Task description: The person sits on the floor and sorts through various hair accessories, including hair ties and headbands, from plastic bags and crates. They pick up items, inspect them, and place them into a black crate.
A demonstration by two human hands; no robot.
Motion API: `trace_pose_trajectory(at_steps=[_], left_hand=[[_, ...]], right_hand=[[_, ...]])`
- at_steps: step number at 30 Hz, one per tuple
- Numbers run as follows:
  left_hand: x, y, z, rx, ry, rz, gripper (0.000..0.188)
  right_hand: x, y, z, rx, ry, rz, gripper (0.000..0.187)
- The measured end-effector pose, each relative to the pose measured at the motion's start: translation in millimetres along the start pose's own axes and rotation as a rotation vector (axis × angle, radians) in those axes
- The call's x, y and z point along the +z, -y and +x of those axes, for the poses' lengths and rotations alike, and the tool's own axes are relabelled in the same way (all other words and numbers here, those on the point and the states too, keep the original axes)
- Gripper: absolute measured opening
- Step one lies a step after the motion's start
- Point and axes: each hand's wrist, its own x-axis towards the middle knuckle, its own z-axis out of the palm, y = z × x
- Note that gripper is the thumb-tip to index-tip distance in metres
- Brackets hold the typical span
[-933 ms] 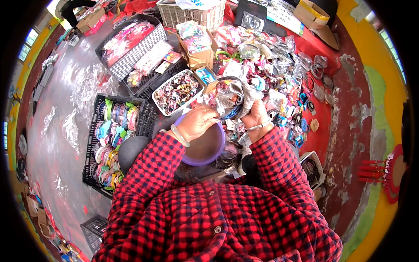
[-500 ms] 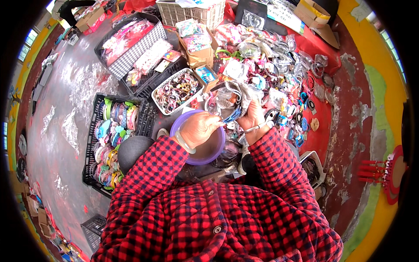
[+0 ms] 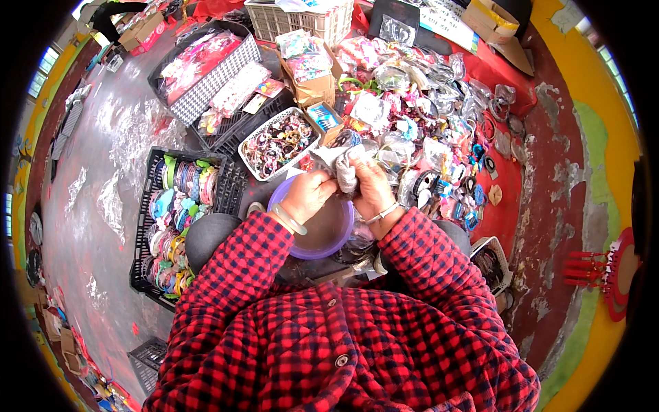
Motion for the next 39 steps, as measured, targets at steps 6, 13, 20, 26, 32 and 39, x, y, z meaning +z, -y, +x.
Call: trace_pose_trajectory(at_steps=[6,13,20,26,32,39], left_hand=[[-14.5,9.7,5.7,0.02,0.199,0.314,0.022],[-4.3,1.6,0.4,0.085,0.23,0.057,0.017],[4.2,0.1,-5.2,0.035,0.148,-0.02,0.017],[13.1,1.3,-5.2,-0.145,-0.011,-0.235,0.016],[-2.7,3.2,3.5,-0.23,0.17,-0.267,0.018],[-40.7,-1.9,15.4,-0.274,-0.294,-0.545,0.039]], right_hand=[[-11.9,33.0,12.6,-0.016,-0.126,0.224,0.026],[-24.8,38.8,14.7,-0.037,-0.084,0.223,0.026],[-13.4,33.5,13.3,-0.021,-0.092,0.194,0.023],[3.1,-1.3,-4.3,0.013,0.063,0.011,0.015],[4.1,6.3,0.3,-0.025,-0.053,-0.036,0.017],[-11.2,24.6,6.2,-0.093,0.046,-0.656,0.019]])
